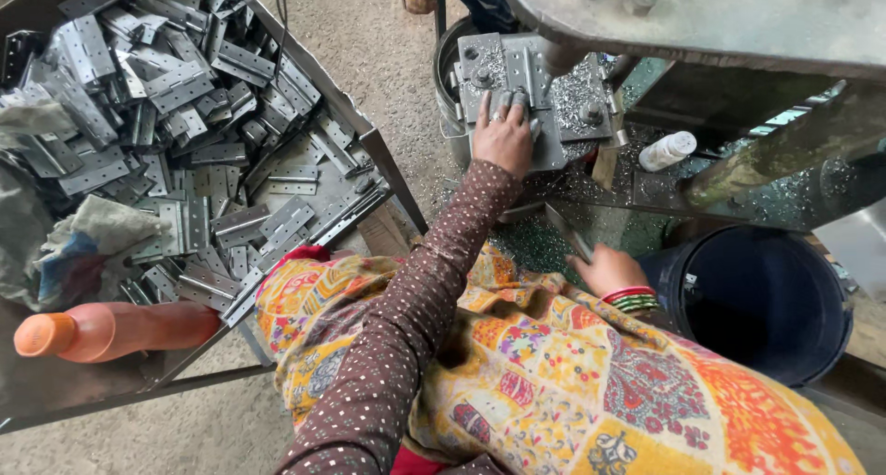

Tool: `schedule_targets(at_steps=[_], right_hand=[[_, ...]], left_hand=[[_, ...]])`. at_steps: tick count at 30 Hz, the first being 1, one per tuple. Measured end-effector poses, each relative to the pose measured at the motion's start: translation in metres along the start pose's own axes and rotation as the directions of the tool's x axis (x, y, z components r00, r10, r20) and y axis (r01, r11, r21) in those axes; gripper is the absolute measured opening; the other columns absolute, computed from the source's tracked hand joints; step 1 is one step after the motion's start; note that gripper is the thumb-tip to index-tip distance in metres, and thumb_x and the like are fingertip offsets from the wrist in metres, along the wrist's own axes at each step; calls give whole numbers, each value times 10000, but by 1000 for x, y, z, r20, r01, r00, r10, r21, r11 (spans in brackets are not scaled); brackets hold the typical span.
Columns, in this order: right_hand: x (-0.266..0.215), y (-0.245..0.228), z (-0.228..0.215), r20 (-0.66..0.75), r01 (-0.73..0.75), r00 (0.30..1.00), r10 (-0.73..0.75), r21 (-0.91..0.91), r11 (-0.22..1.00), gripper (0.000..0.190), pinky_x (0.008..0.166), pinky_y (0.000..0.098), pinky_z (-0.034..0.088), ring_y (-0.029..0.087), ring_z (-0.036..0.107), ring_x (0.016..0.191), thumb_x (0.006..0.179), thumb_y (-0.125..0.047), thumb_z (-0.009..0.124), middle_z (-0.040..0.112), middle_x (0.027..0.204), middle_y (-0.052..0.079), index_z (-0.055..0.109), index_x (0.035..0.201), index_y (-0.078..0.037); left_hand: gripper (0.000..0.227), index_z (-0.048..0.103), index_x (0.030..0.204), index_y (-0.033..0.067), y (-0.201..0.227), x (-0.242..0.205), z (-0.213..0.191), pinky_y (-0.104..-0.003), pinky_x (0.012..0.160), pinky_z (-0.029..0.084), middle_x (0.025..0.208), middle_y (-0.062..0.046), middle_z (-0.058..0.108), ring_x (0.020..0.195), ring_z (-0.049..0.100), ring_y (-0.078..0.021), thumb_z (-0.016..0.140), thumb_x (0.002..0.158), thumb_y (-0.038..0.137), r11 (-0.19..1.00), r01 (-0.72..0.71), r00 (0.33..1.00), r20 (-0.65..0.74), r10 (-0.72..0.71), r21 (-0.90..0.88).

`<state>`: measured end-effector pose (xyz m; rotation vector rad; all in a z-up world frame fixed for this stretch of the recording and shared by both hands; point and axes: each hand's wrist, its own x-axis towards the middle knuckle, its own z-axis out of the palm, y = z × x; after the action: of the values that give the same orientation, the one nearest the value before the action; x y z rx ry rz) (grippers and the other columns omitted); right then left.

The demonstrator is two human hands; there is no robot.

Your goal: The person repeatedly picks up metal brackets from a bin, places them into a manual punching machine, and operates the lever to process each piece. The processed brackets are returned to the bin after each cycle.

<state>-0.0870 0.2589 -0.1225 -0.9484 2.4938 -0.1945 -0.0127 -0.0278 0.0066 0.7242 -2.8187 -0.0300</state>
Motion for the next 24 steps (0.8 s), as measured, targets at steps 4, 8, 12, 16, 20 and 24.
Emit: schedule_targets(at_steps=[4, 8, 12, 16, 20, 24], right_hand=[[-4, -8, 6, -92, 76, 993, -71, 50, 996, 589, 686, 517, 565, 441, 707, 755, 880, -586, 636, 697, 803, 259, 665, 961, -3], [-30, -13, 26, -93, -35, 995, 45, 105, 994, 546, 687, 523, 553, 450, 699, 746, 884, -559, 641, 692, 793, 273, 689, 947, -18], [-13, -14, 8, -42, 18, 999, -13, 108, 994, 525, 689, 539, 551, 446, 701, 761, 840, -564, 637, 702, 788, 246, 715, 957, -58], [12, -2, -5, 37, 11, 999, -10, -15, 1000, 599, 758, 505, 572, 429, 722, 811, 870, -630, 612, 720, 812, 263, 735, 914, -46], [11, 15, 18, 28, 33, 999, -33, 1, 999, 617, 761, 498, 560, 423, 722, 838, 876, -638, 615, 723, 856, 256, 712, 947, -32], [23, 14, 49, -18, -6, 1000, 10, 211, 978, 593, 727, 489, 552, 403, 733, 801, 862, -615, 607, 720, 834, 235, 689, 974, -38]], left_hand=[[361, 678, 1244, 48, -5, 14, 4, -532, 1229, 134, 1411, -138, 558, 1360, 483, -287, 490, 974, 199, 999, 22, 994, -108, -26, -42], [334, 690, 1211, 57, -3, 5, 5, -510, 1251, 127, 1477, -126, 528, 1383, 470, -264, 465, 1011, 202, 999, 36, 999, -16, -36, -18], [326, 690, 1181, 103, -3, 14, -11, -520, 1230, 69, 1518, -116, 457, 1431, 386, -260, 451, 990, 217, 999, 33, 992, 123, -34, 10], [317, 703, 1154, 123, -3, 15, -11, -516, 1230, 39, 1547, -107, 420, 1462, 340, -265, 438, 1006, 217, 999, 33, 988, 153, -32, -7], [333, 696, 1173, 113, 3, 15, 3, -526, 1220, 49, 1515, -107, 453, 1439, 357, -269, 455, 965, 211, 1000, 17, 998, 53, -17, -3], [304, 712, 1122, 99, -7, 21, 5, -528, 1222, 109, 1462, -130, 515, 1421, 405, -276, 463, 1004, 226, 1000, 24, 1000, 15, -24, -20]])
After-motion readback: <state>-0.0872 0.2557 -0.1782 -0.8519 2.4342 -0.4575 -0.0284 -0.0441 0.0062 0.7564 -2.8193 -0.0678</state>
